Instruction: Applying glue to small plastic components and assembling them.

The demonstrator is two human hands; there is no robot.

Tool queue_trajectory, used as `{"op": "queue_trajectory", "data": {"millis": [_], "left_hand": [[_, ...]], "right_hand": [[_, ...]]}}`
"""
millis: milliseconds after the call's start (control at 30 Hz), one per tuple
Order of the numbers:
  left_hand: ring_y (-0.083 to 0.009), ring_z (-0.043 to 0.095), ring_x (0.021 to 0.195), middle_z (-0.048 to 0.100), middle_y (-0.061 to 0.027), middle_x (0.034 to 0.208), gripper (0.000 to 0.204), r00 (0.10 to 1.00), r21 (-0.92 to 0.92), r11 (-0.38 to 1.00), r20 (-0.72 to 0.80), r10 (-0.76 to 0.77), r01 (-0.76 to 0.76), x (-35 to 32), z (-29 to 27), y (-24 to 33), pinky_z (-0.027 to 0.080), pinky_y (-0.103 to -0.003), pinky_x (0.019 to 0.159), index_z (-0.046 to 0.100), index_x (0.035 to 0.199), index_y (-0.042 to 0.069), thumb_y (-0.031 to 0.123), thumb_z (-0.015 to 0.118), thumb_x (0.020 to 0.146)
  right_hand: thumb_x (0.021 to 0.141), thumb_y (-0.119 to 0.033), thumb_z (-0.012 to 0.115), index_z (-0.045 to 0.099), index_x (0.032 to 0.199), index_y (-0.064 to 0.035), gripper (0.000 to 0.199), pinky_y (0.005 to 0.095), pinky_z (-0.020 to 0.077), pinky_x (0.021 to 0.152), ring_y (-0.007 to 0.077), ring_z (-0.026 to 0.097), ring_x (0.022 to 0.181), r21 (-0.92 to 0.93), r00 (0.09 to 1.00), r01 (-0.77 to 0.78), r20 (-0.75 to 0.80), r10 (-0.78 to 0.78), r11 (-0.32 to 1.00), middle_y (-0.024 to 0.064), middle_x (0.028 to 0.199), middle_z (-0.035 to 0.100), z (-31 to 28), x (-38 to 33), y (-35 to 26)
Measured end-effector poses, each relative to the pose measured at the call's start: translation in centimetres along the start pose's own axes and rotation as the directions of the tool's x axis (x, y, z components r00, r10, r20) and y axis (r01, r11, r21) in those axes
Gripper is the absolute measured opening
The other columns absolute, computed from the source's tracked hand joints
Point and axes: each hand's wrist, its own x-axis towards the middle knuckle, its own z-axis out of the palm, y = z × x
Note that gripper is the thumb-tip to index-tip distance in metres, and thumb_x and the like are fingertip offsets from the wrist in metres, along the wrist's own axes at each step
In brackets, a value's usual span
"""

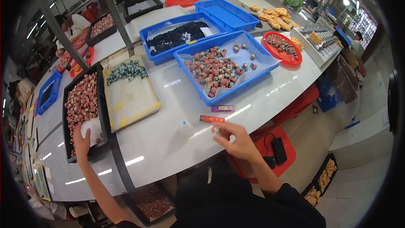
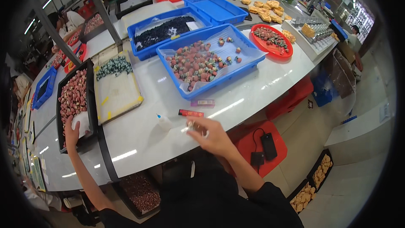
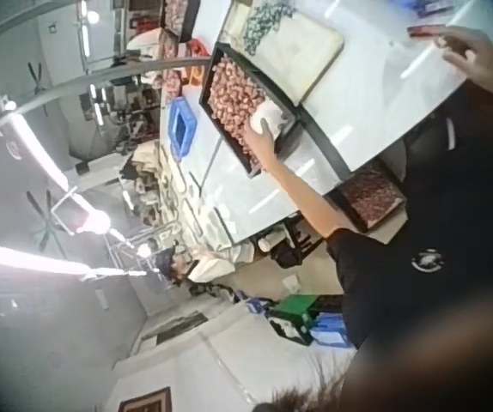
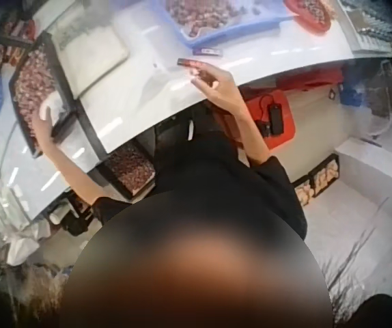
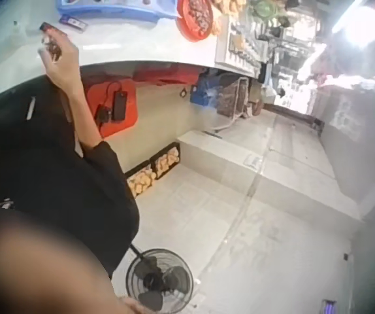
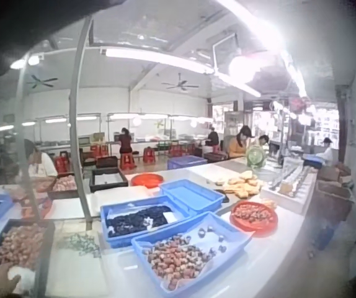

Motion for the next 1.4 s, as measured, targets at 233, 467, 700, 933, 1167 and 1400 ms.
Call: {"op": "queue_trajectory", "data": {"millis": [233, 467, 700, 933, 1167, 1400], "left_hand": [[-0.0253, 0.057, 0.094, 0.059, -0.0117, 0.104, 0.045, 0.981, -0.156, 0.985, 0.163, 0.101, -0.076, 3.4, 4.6, -5.3, 0.046, -0.035, 0.081, 0.057, 0.114, 0.005, 0.012, 0.071, 0.072], [-0.0265, 0.059, 0.088, 0.059, -0.0132, 0.102, 0.047, 0.969, -0.268, 0.951, 0.149, 0.196, -0.152, 3.1, 3.5, 0.4, 0.048, -0.034, 0.074, 0.056, 0.111, 0.004, 0.003, 0.070, 0.066], [-0.0226, 0.057, 0.073, 0.059, -0.0115, 0.099, 0.040, 0.962, -0.261, 0.945, 0.139, 0.236, -0.195, 3.0, 3.6, 1.6, 0.047, -0.030, 0.063, 0.056, 0.103, 0.002, -0.003, 0.069, 0.065], [-0.0203, 0.059, 0.074, 0.057, -0.0107, 0.099, 0.036, 0.929, -0.432, 0.902, 0.335, 0.158, 0.003, 2.9, 2.9, 2.3, 0.049, -0.030, 0.062, 0.045, 0.107, 0.002, -0.001, 0.057, 0.073], [-0.0176, 0.058, 0.070, 0.051, -0.0093, 0.096, 0.026, 0.941, -0.467, 0.884, 0.296, 0.167, -0.010, 3.5, 3.3, 1.5, 0.048, -0.027, 0.061, 0.046, 0.096, 0.001, 0.001, 0.061, 0.075], [-0.0134, 0.059, 0.075, 0.058, -0.0056, 0.095, 0.023, 0.894, -0.874, 0.204, 0.411, -0.177, 0.442, 4.0, 0.2, 3.6, 0.050, -0.025, 0.063, 0.048, 0.107, 0.006, 0.010, 0.054, 0.085]], "right_hand": [[0.085, -0.005, 0.060, 0.042, 0.132, -0.0001, 0.051, 0.0222, 0.0460, 0.056, 0.0076, 0.056, 0.065, -0.084, 0.937, 0.028, -0.344, -0.055, 0.996, 0.0097, 0.097, 0.065, -3.4, 5.4, 0.1], [0.080, -0.010, 0.067, 0.058, 0.115, -0.0017, 0.036, 0.0257, 0.0480, 0.062, 0.0152, 0.058, 0.069, -0.216, 0.982, 0.095, -0.141, -0.128, 0.972, 0.0110, 0.093, 0.062, 1.3, 1.5, 1.4], [0.073, -0.023, 0.075, 0.061, 0.103, -0.0014, 0.040, 0.0334, 0.0451, 0.079, 0.0263, 0.051, 0.094, -0.425, 0.948, 0.187, -0.158, -0.276, 0.886, 0.0142, 0.109, 0.050, 5.1, 2.3, 1.7], [0.073, -0.022, 0.074, 0.060, 0.104, -0.0005, 0.040, 0.0356, 0.0429, 0.082, 0.0278, 0.050, 0.096, -0.369, 0.964, 0.207, -0.080, -0.253, 0.906, 0.0132, 0.103, 0.050, 7.1, 4.0, 2.3], [0.075, -0.020, 0.071, 0.059, 0.100, 0.0002, 0.034, 0.0363, 0.0422, 0.081, 0.0278, 0.051, 0.090, -0.340, 0.946, 0.240, -0.127, -0.297, 0.909, 0.0130, 0.096, 0.056, 7.7, 4.2, 2.4], [0.075, -0.012, 0.069, 0.057, 0.098, 0.0023, 0.030, 0.0293, 0.0472, 0.063, 0.0197, 0.059, 0.070, -0.187, 0.946, 0.228, -0.192, -0.263, 0.956, 0.0120, 0.082, 0.060, 5.9, 1.8, 3.1]]}}
